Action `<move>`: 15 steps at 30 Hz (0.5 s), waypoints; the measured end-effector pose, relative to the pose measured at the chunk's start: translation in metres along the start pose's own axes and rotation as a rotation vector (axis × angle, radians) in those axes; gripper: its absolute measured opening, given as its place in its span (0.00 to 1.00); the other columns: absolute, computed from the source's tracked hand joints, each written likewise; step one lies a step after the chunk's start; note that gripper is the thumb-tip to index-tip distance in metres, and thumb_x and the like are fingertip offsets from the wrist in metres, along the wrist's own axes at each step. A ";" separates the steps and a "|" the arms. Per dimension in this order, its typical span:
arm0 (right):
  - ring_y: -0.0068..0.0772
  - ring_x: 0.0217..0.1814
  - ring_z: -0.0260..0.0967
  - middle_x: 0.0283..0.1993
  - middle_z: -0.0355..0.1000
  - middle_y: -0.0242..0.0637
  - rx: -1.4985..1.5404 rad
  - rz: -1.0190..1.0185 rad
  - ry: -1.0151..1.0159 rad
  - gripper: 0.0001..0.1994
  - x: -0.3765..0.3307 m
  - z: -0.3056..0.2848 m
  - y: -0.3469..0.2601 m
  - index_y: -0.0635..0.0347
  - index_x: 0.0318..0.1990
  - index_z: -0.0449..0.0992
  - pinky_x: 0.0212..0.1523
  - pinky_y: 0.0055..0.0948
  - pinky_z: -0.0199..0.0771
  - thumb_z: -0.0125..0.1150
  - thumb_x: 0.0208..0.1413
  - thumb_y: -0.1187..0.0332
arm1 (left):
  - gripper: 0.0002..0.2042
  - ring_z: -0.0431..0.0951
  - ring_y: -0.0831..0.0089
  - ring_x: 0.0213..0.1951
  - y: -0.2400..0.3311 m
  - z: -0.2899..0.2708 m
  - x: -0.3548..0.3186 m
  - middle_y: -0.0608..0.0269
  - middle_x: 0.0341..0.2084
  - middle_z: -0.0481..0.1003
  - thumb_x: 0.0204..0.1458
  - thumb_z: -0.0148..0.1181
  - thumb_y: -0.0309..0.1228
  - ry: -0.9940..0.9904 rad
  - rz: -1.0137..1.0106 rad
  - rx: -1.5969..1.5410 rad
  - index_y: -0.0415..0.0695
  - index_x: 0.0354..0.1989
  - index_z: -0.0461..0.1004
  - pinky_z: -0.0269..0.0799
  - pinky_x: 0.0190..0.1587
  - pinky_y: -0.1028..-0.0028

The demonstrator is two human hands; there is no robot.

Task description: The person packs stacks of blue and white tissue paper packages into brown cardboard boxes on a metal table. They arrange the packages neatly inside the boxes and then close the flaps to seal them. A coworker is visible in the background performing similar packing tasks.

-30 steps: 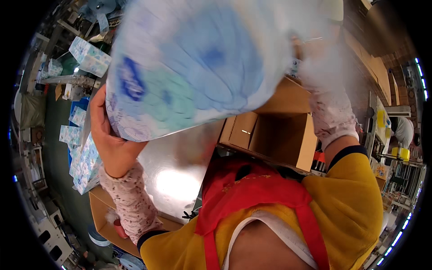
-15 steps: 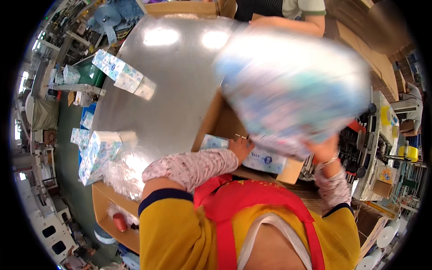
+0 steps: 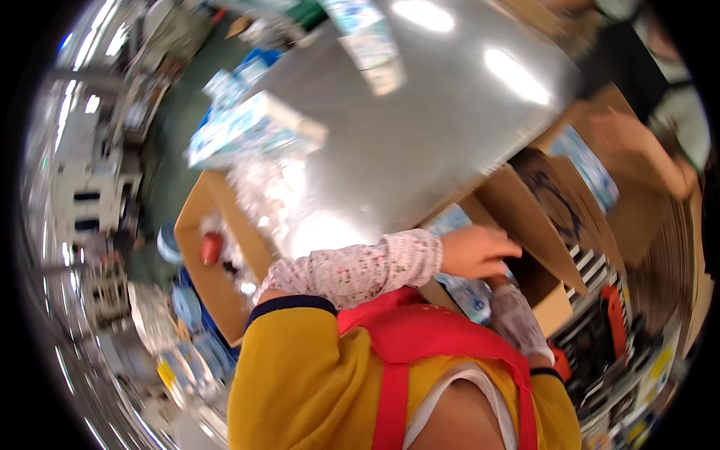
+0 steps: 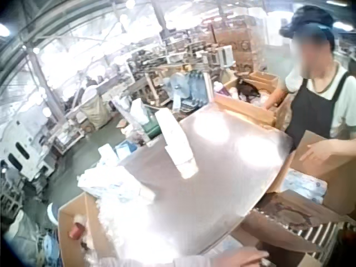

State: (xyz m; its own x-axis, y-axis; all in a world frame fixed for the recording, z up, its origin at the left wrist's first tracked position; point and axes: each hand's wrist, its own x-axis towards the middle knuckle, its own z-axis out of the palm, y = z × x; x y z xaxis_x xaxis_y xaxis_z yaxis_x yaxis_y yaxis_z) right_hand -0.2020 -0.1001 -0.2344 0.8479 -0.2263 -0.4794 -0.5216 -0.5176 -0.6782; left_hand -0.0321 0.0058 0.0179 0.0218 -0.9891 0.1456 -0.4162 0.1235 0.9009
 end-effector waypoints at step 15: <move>0.54 0.59 0.56 0.58 0.57 0.52 -0.615 -0.605 0.641 0.46 0.269 -0.151 -0.451 0.64 0.59 0.56 0.54 0.53 0.58 0.66 0.37 0.43 | 0.23 0.62 0.49 0.56 -0.171 -0.160 -0.297 0.45 0.57 0.59 0.45 0.59 0.35 0.757 -1.148 0.924 0.51 0.53 0.67 0.64 0.54 0.63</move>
State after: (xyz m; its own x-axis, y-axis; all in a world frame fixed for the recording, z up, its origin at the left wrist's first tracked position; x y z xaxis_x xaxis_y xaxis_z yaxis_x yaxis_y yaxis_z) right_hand 0.2754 -0.0520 0.0267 0.9343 -0.0915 0.3444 -0.0132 -0.9747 -0.2231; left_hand 0.1780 0.2915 -0.1139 0.9730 -0.2300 0.0214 -0.2300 -0.9563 0.1807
